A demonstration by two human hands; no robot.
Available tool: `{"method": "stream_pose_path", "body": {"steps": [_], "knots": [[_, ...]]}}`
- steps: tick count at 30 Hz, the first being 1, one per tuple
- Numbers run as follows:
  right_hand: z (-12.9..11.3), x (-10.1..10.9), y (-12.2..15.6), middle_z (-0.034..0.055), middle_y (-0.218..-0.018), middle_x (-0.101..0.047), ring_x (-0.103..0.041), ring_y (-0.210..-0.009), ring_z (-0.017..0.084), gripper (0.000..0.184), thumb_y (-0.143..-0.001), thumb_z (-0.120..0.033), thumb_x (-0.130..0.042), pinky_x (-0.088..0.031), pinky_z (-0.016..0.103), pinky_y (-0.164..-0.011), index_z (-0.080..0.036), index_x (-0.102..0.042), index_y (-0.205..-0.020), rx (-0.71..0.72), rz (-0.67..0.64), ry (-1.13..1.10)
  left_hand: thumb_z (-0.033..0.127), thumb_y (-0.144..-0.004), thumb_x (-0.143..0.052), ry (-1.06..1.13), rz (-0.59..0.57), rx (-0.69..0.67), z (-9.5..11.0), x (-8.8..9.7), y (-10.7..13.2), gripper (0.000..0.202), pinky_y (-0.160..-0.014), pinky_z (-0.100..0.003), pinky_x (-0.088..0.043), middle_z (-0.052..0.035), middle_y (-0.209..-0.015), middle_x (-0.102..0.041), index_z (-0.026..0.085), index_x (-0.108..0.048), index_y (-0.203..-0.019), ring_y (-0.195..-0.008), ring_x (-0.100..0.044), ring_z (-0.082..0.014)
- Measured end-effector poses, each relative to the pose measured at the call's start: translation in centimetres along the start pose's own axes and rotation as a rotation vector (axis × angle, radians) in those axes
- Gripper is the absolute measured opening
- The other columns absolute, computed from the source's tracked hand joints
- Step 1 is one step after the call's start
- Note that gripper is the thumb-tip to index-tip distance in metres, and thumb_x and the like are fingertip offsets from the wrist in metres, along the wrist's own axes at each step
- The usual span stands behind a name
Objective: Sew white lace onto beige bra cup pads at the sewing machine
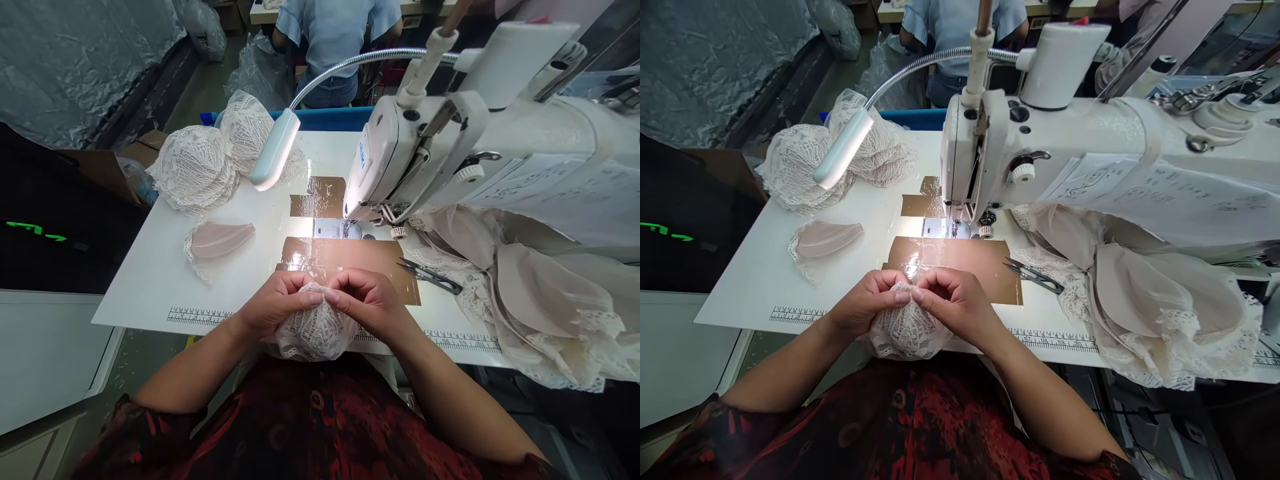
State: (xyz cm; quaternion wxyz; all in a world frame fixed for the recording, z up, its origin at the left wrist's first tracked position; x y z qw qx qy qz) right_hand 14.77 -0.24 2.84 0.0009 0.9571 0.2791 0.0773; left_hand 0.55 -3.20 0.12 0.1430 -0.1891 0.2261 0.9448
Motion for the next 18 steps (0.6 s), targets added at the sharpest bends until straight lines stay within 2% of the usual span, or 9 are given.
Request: {"method": "stream_pose_path", "body": {"steps": [2, 4, 6, 8, 10, 11, 13, 15, 18], "knots": [[0.6, 1.0, -0.2, 0.0012, -0.076, -0.063, -0.054, -0.065, 0.011, 0.020, -0.080, -0.037, -0.064, -0.043, 0.024, -0.060, -0.017, -0.064, -0.082, -0.036, 0.015, -0.014, 0.036, -0.066, -0.076, 0.041, 0.130, -0.024, 1.0, 1.4, 0.1, 0.031, -0.046, -0.019, -0.038, 0.0017, -0.057, -0.053, 0.013, -0.054, -0.066, -0.048, -0.048, -0.0083], [1.0, 2.7, 0.0, 0.0020, -0.081, -0.064, -0.056, -0.069, 0.012, 0.022, -0.079, -0.038, -0.064, -0.044, 0.025, -0.062, -0.018, -0.065, -0.088, -0.074, 0.065, 0.001, 0.037, -0.066, -0.074, -0.059, 0.314, -0.178, 3.6, 3.5, 0.8, 0.029, -0.047, -0.021, -0.041, 0.0013, -0.058, -0.054, 0.014, -0.056, -0.069, -0.050, -0.051, -0.0102], [1.1, 4.6, 0.2, 0.0009, -0.077, -0.062, -0.054, -0.066, 0.012, 0.023, -0.080, -0.040, -0.063, -0.042, 0.024, -0.060, -0.018, -0.064, -0.089, -0.101, 0.128, 0.064, 0.036, -0.072, -0.069, -0.326, 0.521, -0.407, 7.0, 5.1, 1.6, 0.024, -0.050, -0.021, -0.041, 0.0018, -0.059, -0.054, 0.015, -0.058, -0.071, -0.053, -0.051, -0.0107], [0.8, 6.0, 0.2, -0.0002, -0.073, -0.060, -0.051, -0.063, 0.012, 0.022, -0.082, -0.039, -0.060, -0.039, 0.024, -0.058, -0.019, -0.064, -0.087, -0.103, 0.170, 0.170, 0.032, -0.079, -0.062, -0.785, 0.649, -0.607, 9.5, 4.9, 1.3, 0.020, -0.051, -0.021, -0.038, 0.0021, -0.058, -0.051, 0.016, -0.057, -0.068, -0.053, -0.048, -0.0102], [0.3, 6.8, -0.3, -0.0009, -0.069, -0.059, -0.049, -0.061, 0.012, 0.021, -0.084, -0.037, -0.055, -0.038, 0.025, -0.057, -0.019, -0.064, -0.088, -0.086, 0.172, 0.294, 0.026, -0.083, -0.055, -1.320, 0.612, -0.717, 9.8, 2.9, -1.0, 0.020, -0.053, -0.023, -0.037, 0.0008, -0.059, -0.050, 0.016, -0.055, -0.065, -0.055, -0.047, -0.0116], [0.1, 7.0, -0.8, -0.0011, -0.068, -0.059, -0.049, -0.060, 0.012, 0.021, -0.085, -0.036, -0.053, -0.037, 0.025, -0.057, -0.019, -0.065, -0.089, -0.076, 0.158, 0.365, 0.023, -0.084, -0.050, -1.613, 0.510, -0.725, 8.9, 1.5, -2.8, 0.022, -0.055, -0.025, -0.038, -0.0008, -0.059, -0.051, 0.016, -0.053, -0.063, -0.057, -0.048, -0.0133], [0.0, 6.9, -1.8, -0.0005, -0.068, -0.062, -0.050, -0.059, 0.013, 0.021, -0.086, -0.031, -0.050, -0.037, 0.026, -0.057, -0.019, -0.066, -0.092, -0.061, 0.121, 0.511, 0.016, -0.079, -0.052, -1.771, 0.394, -0.695, 6.6, -0.4, -6.3, 0.017, -0.060, -0.028, -0.041, -0.0045, -0.064, -0.056, 0.015, -0.054, -0.062, -0.064, -0.052, -0.0171], [0.4, 6.7, -2.8, 0.0014, -0.076, -0.067, -0.056, -0.065, 0.015, 0.023, -0.087, -0.027, -0.047, -0.039, 0.027, -0.062, -0.020, -0.067, -0.097, -0.047, 0.105, 0.638, 0.011, -0.078, -0.050, -1.867, 0.294, -0.658, 4.1, -2.0, -8.7, 0.016, -0.060, -0.030, -0.041, -0.0072, -0.063, -0.057, 0.014, -0.057, -0.064, -0.065, -0.053, -0.0195], [1.4, 5.9, -3.5, 0.0044, -0.095, -0.070, -0.060, -0.082, 0.018, 0.029, -0.089, -0.022, -0.042, -0.041, 0.028, -0.071, -0.021, -0.067, -0.104, 0.001, 0.084, 0.756, 0.012, -0.083, -0.045, -1.932, 0.210, -0.631, 1.7, -3.8, -9.3, 0.021, -0.060, -0.033, -0.042, -0.0108, -0.067, -0.059, 0.010, -0.061, -0.071, -0.069, -0.055, -0.0238]]}}
Point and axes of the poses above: each hand's wrist, its own y-axis away from the middle knuckle, its own x-axis out of the back of the hand, z = x × y, the point moved 5 cm from there along -y, towards the middle knuckle
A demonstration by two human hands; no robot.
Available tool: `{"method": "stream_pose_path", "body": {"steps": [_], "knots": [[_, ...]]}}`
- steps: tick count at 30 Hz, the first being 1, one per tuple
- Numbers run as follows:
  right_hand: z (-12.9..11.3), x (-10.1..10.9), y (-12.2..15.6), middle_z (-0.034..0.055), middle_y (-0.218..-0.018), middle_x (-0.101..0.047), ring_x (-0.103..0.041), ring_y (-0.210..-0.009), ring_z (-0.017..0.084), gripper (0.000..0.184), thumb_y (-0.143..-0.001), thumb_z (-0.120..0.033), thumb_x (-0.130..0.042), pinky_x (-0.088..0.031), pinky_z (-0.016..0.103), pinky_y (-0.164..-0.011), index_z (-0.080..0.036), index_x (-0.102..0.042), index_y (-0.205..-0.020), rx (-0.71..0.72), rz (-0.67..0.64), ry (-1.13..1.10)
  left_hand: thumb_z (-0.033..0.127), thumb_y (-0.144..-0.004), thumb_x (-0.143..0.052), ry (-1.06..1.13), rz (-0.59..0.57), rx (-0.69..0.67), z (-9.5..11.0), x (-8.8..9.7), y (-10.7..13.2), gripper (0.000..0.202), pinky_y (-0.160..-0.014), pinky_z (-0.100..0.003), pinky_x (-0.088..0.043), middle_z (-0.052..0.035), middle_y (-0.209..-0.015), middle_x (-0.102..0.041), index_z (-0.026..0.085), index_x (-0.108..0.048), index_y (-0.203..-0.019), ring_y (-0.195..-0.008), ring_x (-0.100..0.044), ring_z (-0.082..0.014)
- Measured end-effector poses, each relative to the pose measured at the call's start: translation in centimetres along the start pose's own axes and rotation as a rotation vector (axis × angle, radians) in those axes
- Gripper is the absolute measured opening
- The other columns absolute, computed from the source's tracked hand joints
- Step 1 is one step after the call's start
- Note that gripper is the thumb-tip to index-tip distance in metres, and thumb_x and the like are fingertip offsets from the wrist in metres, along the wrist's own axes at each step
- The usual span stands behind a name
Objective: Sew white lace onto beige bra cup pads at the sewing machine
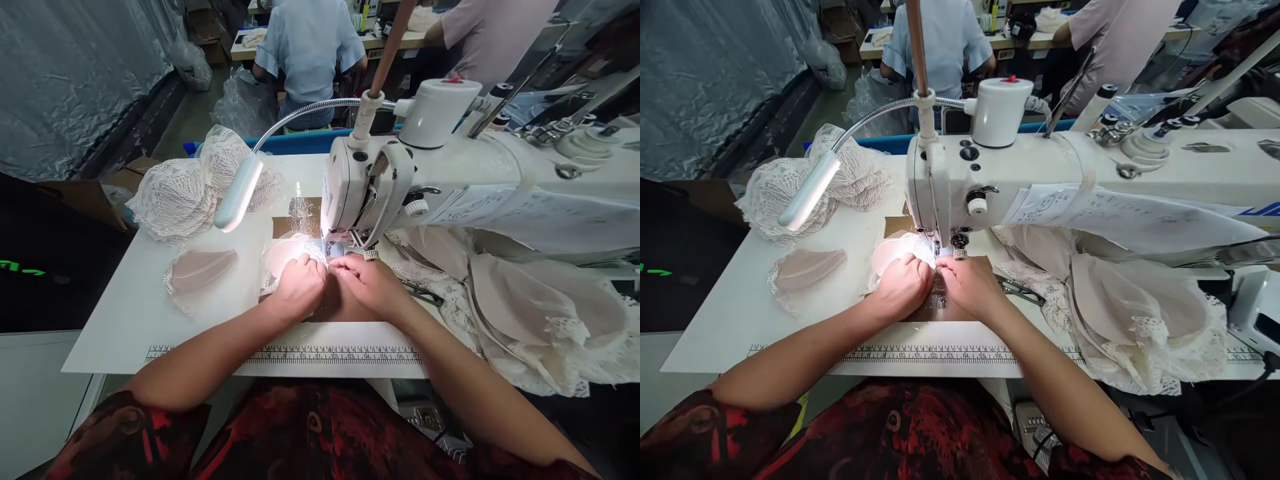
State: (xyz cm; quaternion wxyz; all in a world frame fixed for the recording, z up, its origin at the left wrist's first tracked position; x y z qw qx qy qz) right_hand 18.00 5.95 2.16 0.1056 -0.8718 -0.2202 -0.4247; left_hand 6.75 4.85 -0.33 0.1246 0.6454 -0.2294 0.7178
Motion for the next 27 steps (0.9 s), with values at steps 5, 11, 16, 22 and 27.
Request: {"method": "stream_pose_path", "body": {"steps": [5, 11, 16, 22, 27], "knots": [[-0.6, -2.2, 0.4, 0.0080, -0.102, -0.065, -0.057, -0.089, 0.019, 0.030, -0.089, -0.014, -0.040, -0.038, 0.028, -0.071, -0.018, -0.066, -0.104, 0.099, -0.076, 0.311, 0.025, -0.090, -0.043, 0.108, -0.172, -0.031, 0.1, 2.6, 1.6, 0.028, -0.065, -0.037, -0.046, -0.0129, -0.074, -0.061, 0.010, -0.064, -0.078, -0.076, -0.057, -0.0262], [-1.1, -2.7, 0.8, 0.0091, -0.098, -0.063, -0.053, -0.089, 0.021, 0.031, -0.090, -0.010, -0.038, -0.035, 0.032, -0.071, -0.016, -0.065, -0.105, 0.131, -0.088, 0.583, 0.024, -0.094, -0.042, 0.576, -0.141, -0.170, -2.5, 3.3, 1.6, 0.028, -0.083, -0.032, -0.050, -0.0097, -0.106, -0.067, 0.015, -0.066, -0.105, -0.094, -0.061, -0.0189], [-0.6, -3.0, 0.8, 0.0100, -0.104, -0.063, -0.053, -0.089, 0.023, 0.035, -0.094, -0.014, -0.035, -0.038, 0.035, -0.073, -0.018, -0.060, -0.117, 0.116, -0.048, 0.645, 0.026, -0.093, -0.044, 0.427, 0.016, -0.169, -3.4, 0.5, 1.1, 0.030, -0.082, -0.039, -0.051, -0.0122, -0.120, -0.064, 0.014, -0.067, -0.110, -0.094, -0.062, -0.0235], [0.0, -2.5, 0.0, 0.0099, -0.107, -0.063, -0.054, -0.086, 0.022, 0.044, -0.087, -0.007, -0.038, -0.037, 0.033, -0.068, -0.020, -0.059, -0.123, 0.067, -0.017, 0.610, 0.030, -0.094, -0.040, 0.453, -0.004, -0.162, -4.0, 0.0, -0.4, 0.036, -0.084, -0.040, -0.051, -0.0144, -0.120, -0.064, 0.013, -0.068, -0.109, -0.097, -0.059, -0.0255], [-0.1, -1.9, -0.5, 0.0080, -0.099, -0.066, -0.054, -0.078, 0.020, 0.039, -0.087, -0.011, -0.039, -0.036, 0.032, -0.063, -0.020, -0.064, -0.115, 0.042, 0.008, 0.555, 0.029, -0.094, -0.040, 0.478, -0.035, -0.148, -4.2, -0.2, -1.3, 0.034, -0.086, -0.042, -0.048, -0.0138, -0.118, -0.064, 0.017, -0.067, -0.110, -0.097, -0.059, -0.0256]]}}
Point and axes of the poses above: each hand's wrist, its own y-axis away from the middle knuckle, its own x-axis out of the back of the hand, z = x × y, the point moved 5 cm from there along -y, towards the middle knuckle
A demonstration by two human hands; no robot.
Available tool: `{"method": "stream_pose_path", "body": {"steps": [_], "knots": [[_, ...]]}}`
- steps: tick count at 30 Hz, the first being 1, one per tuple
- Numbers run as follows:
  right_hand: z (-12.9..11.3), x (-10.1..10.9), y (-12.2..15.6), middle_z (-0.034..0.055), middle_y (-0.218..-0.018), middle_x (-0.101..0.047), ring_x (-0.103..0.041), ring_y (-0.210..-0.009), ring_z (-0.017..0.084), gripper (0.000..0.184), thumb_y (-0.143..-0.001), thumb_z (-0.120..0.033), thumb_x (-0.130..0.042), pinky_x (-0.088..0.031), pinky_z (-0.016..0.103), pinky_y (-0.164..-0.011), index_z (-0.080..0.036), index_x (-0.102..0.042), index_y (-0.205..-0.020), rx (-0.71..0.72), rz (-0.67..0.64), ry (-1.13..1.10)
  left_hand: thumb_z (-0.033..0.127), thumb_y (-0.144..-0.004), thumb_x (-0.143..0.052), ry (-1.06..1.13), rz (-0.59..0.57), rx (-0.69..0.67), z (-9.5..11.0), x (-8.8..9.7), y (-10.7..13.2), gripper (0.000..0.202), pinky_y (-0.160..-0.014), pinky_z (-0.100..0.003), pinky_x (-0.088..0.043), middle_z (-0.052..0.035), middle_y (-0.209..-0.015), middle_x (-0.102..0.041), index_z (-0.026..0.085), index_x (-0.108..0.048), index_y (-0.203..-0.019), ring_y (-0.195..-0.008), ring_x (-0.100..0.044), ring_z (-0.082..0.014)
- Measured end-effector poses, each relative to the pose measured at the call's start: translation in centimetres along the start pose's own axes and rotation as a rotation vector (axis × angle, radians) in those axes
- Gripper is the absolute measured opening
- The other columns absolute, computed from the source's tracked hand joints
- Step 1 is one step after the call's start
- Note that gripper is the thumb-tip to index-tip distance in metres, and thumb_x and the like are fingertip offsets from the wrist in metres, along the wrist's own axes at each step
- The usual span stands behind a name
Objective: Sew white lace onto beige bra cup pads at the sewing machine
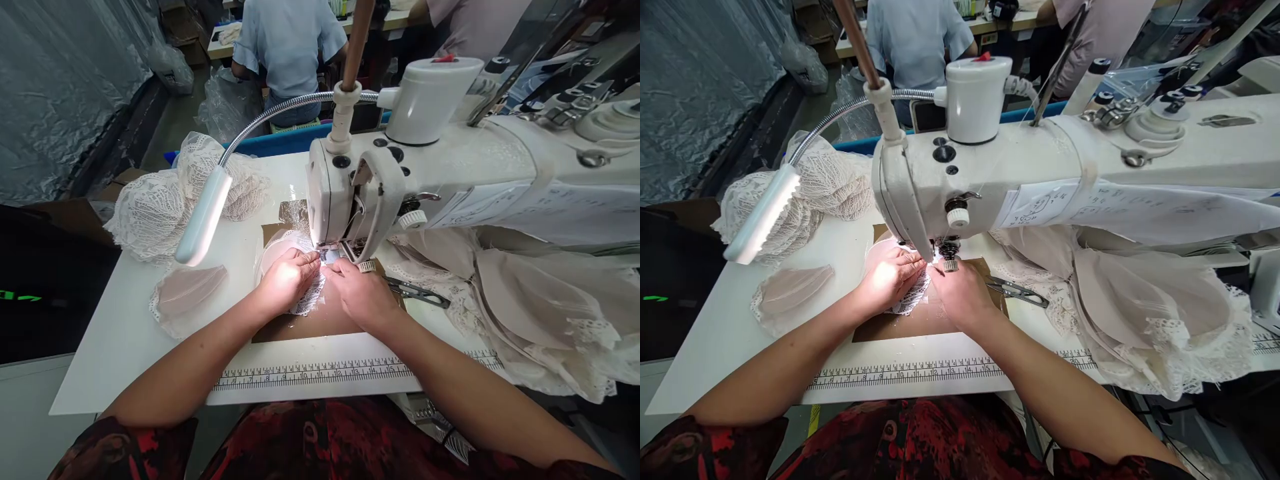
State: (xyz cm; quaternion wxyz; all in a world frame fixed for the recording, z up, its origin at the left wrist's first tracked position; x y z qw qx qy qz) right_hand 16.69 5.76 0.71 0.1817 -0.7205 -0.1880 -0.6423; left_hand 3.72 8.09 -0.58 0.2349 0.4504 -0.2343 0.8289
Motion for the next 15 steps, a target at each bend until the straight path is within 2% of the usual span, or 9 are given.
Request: {"method": "stream_pose_path", "body": {"steps": [7, 15], "knots": [[-0.11, -0.19, -0.16, 0.0077, -0.099, -0.065, -0.054, -0.077, 0.019, 0.039, -0.086, -0.010, -0.038, -0.035, 0.032, -0.062, -0.021, -0.065, -0.113, -0.012, -0.002, -0.006, 0.029, -0.094, -0.040, 0.009, -0.014, -0.043, -0.31, 0.13, -0.23, 0.033, -0.086, -0.042, -0.048, -0.0129, -0.117, -0.065, 0.020, -0.069, -0.107, -0.098, -0.060, -0.0254], [0.04, -0.58, 0.04, 0.0060, -0.094, -0.063, -0.049, -0.069, 0.017, 0.041, -0.082, -0.005, -0.039, -0.030, 0.030, -0.059, -0.020, -0.064, -0.111, 0.002, 0.024, -0.024, 0.024, -0.095, -0.040, -0.109, 0.106, -0.040, -0.68, -0.29, -0.13, 0.034, -0.086, -0.043, -0.048, -0.0150, -0.120, -0.064, 0.014, -0.065, -0.114, -0.100, -0.059, -0.0244]]}}
Point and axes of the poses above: each hand's wrist, its own y-axis away from the middle knuckle, its own x-axis out of the back of the hand, z = x × y, the point moved 5 cm from there along -y, towards the middle knuckle
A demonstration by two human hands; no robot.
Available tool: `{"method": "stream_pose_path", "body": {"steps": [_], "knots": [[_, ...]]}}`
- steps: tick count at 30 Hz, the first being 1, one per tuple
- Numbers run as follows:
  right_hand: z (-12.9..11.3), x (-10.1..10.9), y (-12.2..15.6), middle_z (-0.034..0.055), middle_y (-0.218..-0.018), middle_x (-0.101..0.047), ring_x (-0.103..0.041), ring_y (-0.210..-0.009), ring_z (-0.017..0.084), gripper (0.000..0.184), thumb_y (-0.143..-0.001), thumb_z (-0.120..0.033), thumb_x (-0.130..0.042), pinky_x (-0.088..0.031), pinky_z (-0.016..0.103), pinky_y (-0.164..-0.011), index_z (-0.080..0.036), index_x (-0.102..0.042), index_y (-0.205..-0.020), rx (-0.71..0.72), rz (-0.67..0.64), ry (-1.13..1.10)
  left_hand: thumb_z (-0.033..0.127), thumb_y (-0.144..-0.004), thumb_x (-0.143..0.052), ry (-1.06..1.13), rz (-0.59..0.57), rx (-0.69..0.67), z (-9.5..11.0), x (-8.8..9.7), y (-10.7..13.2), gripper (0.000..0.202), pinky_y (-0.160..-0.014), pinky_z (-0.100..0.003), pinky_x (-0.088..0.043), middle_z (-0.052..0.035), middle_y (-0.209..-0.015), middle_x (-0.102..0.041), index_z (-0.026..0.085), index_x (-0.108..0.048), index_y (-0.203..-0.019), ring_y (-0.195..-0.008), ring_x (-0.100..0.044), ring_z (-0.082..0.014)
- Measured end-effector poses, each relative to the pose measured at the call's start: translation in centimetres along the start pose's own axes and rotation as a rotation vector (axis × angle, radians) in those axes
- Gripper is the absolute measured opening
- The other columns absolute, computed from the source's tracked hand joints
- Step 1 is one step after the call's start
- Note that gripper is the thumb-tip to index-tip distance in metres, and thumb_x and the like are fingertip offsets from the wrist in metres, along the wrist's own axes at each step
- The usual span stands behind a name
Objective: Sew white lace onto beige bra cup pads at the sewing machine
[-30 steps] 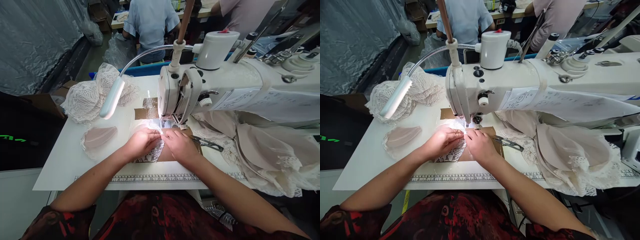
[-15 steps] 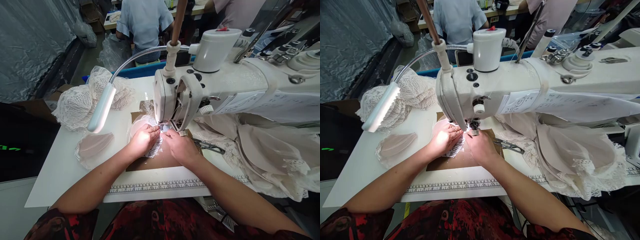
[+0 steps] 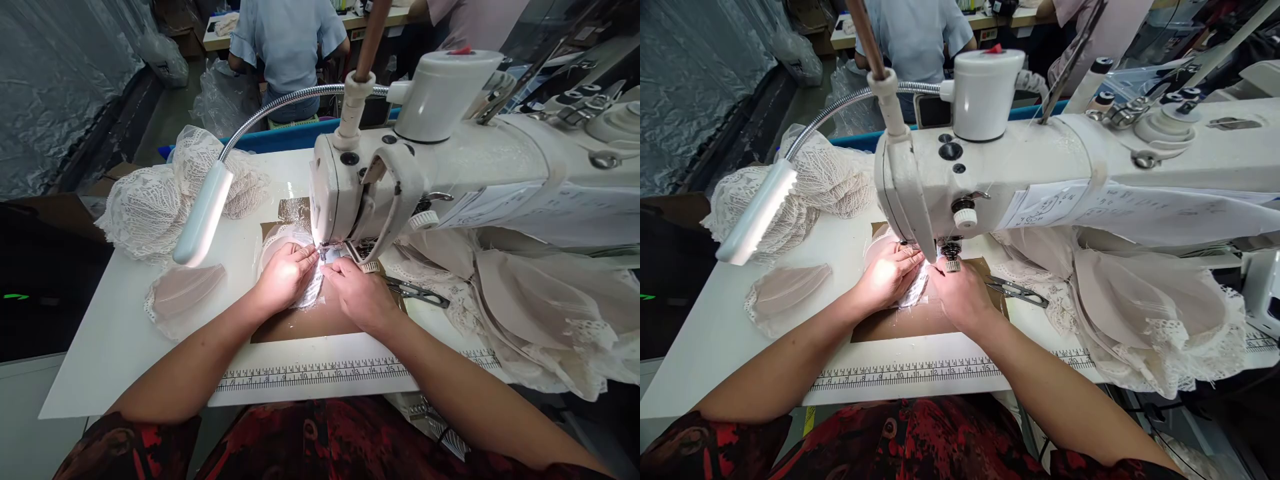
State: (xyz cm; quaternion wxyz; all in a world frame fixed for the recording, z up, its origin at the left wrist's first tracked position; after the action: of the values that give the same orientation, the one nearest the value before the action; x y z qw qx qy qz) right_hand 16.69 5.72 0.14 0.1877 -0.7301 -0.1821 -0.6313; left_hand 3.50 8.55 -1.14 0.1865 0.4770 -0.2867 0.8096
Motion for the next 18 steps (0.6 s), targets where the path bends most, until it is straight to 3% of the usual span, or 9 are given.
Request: {"method": "stream_pose_path", "body": {"steps": [5, 9, 12, 15, 18], "knots": [[0.1, -0.3, 0.1, 0.0058, -0.091, -0.061, -0.049, -0.070, 0.017, 0.038, -0.082, -0.007, -0.039, -0.029, 0.030, -0.059, -0.020, -0.066, -0.106, -0.013, 0.028, -0.023, 0.027, -0.092, -0.044, -0.136, -0.022, 0.073, -0.1, 0.2, 0.4, 0.038, -0.090, -0.048, -0.043, -0.0157, -0.124, -0.060, 0.014, -0.058, -0.125, -0.112, -0.051, -0.0302], [0.1, -0.6, 0.2, 0.0078, -0.100, -0.063, -0.053, -0.079, 0.019, 0.042, -0.086, -0.011, -0.038, -0.034, 0.029, -0.066, -0.020, -0.062, -0.118, 0.004, 0.086, -0.017, 0.034, -0.092, -0.042, -0.270, -0.068, 0.121, 0.4, 0.5, 0.7, 0.043, -0.095, -0.052, -0.037, -0.0141, -0.132, -0.053, 0.016, -0.053, -0.129, -0.126, -0.039, -0.0370], [0.3, -0.9, 0.2, 0.0081, -0.101, -0.065, -0.056, -0.080, 0.020, 0.044, -0.087, -0.011, -0.037, -0.037, 0.030, -0.067, -0.019, -0.061, -0.123, -0.015, 0.100, -0.003, 0.033, -0.093, -0.039, -0.350, -0.062, 0.217, 0.8, 0.9, 0.9, 0.042, -0.091, -0.052, -0.039, -0.0129, -0.137, -0.049, 0.018, -0.051, -0.130, -0.124, -0.040, -0.0375], [0.4, -1.0, 0.2, 0.0083, -0.103, -0.065, -0.058, -0.082, 0.020, 0.043, -0.088, -0.014, -0.036, -0.040, 0.031, -0.069, -0.017, -0.062, -0.122, -0.013, 0.114, -0.023, 0.034, -0.093, -0.038, -0.370, -0.077, 0.342, 0.7, 2.1, 1.7, 0.040, -0.087, -0.051, -0.040, -0.0130, -0.136, -0.050, 0.018, -0.052, -0.128, -0.120, -0.044, -0.0369], [0.4, -1.0, 0.3, 0.0093, -0.104, -0.065, -0.060, -0.087, 0.022, 0.043, -0.088, -0.013, -0.035, -0.044, 0.032, -0.073, -0.015, -0.063, -0.120, 0.015, 0.137, -0.058, 0.038, -0.092, -0.043, -0.305, -0.075, 0.385, 0.4, 4.4, 4.1, 0.039, -0.091, -0.046, -0.042, -0.0126, -0.132, -0.052, 0.017, -0.054, -0.124, -0.116, -0.048, -0.0319]]}}
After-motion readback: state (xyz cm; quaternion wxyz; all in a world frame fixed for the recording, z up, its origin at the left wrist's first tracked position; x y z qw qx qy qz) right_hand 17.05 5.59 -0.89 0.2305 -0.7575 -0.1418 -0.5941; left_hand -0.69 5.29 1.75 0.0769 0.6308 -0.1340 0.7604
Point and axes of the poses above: each hand's wrist, its own y-axis away from the middle knuckle, its own x-axis out of the back of the hand, z = x × y, the point moved 5 cm from there along -y, towards the middle knuckle
